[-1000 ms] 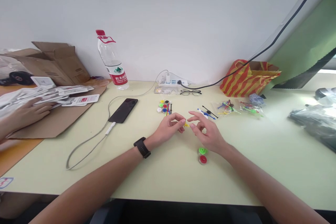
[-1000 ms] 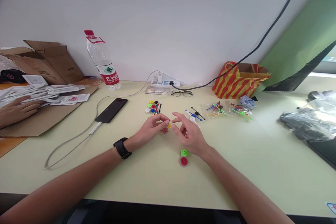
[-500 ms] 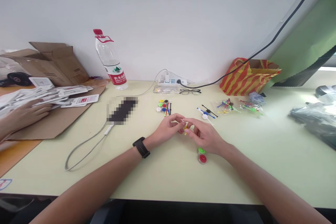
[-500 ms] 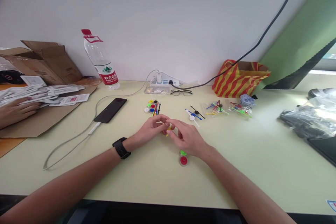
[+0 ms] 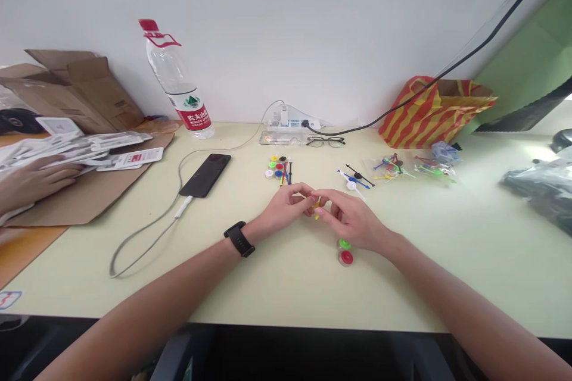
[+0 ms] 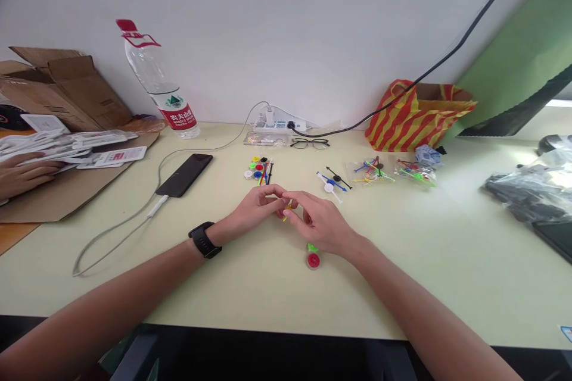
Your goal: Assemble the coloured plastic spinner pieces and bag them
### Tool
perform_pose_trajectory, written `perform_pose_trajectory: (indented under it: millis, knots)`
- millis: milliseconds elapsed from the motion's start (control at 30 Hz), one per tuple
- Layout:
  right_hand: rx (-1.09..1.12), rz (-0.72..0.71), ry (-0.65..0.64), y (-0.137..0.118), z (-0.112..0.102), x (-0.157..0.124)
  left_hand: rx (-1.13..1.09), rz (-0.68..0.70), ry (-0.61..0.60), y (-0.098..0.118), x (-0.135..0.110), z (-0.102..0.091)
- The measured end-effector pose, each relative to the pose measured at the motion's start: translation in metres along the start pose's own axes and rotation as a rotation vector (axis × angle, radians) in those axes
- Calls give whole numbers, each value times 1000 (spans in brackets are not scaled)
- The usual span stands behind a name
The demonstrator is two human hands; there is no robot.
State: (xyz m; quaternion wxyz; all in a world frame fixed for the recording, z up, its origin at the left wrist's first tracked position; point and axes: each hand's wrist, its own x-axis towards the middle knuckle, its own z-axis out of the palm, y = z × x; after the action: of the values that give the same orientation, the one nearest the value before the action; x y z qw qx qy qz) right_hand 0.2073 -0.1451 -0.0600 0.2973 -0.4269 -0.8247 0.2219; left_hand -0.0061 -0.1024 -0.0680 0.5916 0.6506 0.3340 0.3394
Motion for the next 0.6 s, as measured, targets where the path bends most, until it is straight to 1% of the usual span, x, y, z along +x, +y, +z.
perform_pose_trajectory:
  millis: [233, 600]
  knots:
    - [16, 10, -8, 0, 0, 1, 5, -10, 12, 4, -1, 1]
    - [23, 14, -26, 1, 0, 1, -48, -27, 23, 6, -3, 2]
